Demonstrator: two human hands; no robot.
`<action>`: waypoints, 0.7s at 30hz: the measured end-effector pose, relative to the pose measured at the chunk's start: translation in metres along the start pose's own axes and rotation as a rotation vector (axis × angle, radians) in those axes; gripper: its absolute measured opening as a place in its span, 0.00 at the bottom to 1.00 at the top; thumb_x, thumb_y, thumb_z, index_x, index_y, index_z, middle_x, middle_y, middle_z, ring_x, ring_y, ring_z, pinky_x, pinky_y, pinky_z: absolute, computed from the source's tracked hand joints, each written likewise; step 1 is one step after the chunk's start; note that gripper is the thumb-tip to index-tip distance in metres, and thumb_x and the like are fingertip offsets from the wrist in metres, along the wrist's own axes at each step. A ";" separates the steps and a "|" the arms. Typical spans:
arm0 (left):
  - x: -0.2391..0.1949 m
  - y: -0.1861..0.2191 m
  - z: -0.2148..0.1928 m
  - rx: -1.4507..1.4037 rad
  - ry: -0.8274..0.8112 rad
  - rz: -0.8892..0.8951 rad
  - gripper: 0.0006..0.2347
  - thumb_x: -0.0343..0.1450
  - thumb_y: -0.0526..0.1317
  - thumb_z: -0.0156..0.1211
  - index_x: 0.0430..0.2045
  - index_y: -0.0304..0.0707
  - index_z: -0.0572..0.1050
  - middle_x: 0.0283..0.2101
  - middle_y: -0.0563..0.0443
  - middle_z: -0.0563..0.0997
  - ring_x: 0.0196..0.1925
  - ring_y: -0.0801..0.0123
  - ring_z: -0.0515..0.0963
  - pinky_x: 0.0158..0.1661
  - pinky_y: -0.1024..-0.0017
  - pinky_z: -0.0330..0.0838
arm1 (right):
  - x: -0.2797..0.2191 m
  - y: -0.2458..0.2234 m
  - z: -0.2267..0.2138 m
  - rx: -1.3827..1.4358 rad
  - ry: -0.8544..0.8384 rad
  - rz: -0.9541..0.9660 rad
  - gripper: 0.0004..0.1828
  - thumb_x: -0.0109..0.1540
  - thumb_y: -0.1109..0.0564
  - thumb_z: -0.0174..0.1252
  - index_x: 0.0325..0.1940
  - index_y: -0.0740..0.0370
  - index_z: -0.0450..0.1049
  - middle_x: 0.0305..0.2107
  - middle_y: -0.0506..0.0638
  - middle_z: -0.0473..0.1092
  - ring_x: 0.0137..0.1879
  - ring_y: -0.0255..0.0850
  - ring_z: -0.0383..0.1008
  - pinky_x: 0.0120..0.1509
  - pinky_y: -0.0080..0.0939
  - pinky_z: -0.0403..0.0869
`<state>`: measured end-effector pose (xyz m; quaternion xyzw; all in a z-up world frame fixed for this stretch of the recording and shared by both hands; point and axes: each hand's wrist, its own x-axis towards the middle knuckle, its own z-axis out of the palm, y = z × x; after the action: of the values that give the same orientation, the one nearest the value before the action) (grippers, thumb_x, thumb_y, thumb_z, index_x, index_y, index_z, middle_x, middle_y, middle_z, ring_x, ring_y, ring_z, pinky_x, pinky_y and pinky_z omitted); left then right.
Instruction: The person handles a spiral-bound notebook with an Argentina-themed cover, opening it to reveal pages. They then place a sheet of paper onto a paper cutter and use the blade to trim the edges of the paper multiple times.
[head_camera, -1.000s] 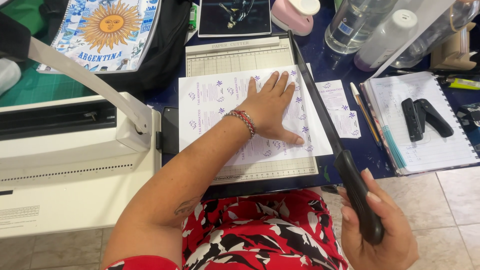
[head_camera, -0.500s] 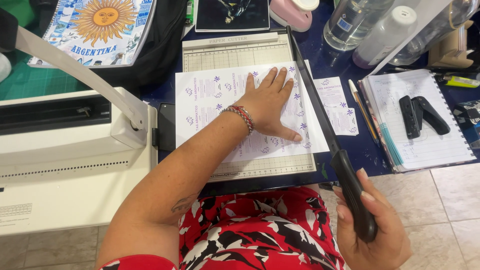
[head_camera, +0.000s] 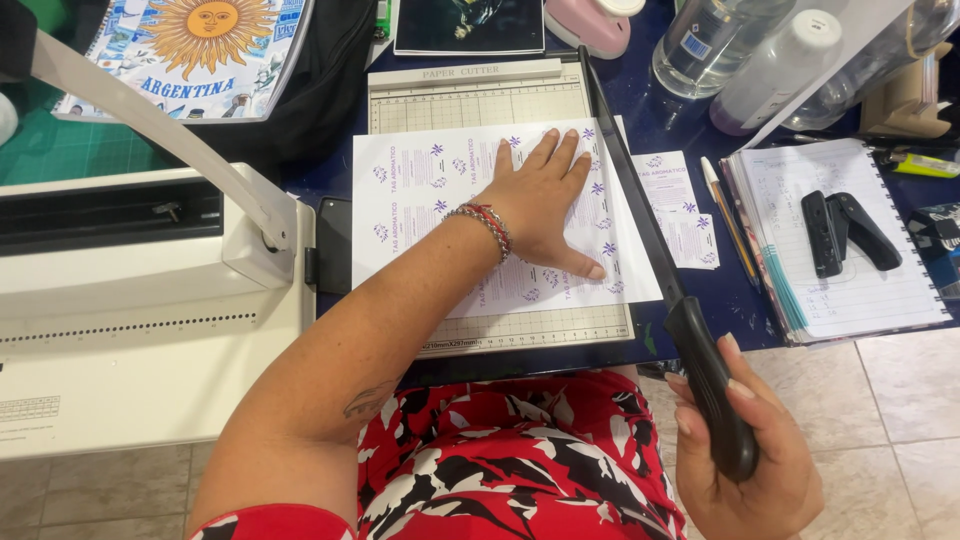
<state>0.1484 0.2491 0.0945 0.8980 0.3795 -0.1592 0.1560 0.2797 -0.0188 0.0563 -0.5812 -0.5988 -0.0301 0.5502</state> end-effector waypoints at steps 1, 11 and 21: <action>0.000 0.000 0.000 0.002 0.004 0.002 0.59 0.57 0.78 0.58 0.75 0.38 0.37 0.79 0.44 0.28 0.80 0.54 0.26 0.69 0.31 0.28 | 0.000 0.001 0.000 -0.001 -0.005 -0.007 0.15 0.66 0.62 0.59 0.54 0.72 0.64 0.56 0.78 0.72 0.44 0.52 0.83 0.50 0.40 0.82; -0.001 0.000 -0.001 -0.011 -0.004 0.001 0.60 0.57 0.78 0.58 0.75 0.39 0.36 0.79 0.44 0.27 0.80 0.54 0.25 0.69 0.31 0.27 | -0.002 0.002 -0.001 0.043 -0.012 0.023 0.16 0.66 0.62 0.58 0.54 0.72 0.64 0.58 0.79 0.70 0.44 0.51 0.83 0.51 0.40 0.82; -0.008 0.007 -0.006 0.028 -0.039 -0.021 0.57 0.57 0.77 0.55 0.76 0.52 0.34 0.79 0.44 0.26 0.80 0.53 0.24 0.69 0.30 0.26 | 0.008 -0.008 -0.002 0.016 -0.037 -0.031 0.16 0.66 0.64 0.57 0.54 0.76 0.62 0.56 0.83 0.70 0.44 0.54 0.83 0.51 0.43 0.82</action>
<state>0.1494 0.2414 0.1046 0.8927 0.3836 -0.1836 0.1490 0.2775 -0.0175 0.0680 -0.5679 -0.6178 -0.0229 0.5434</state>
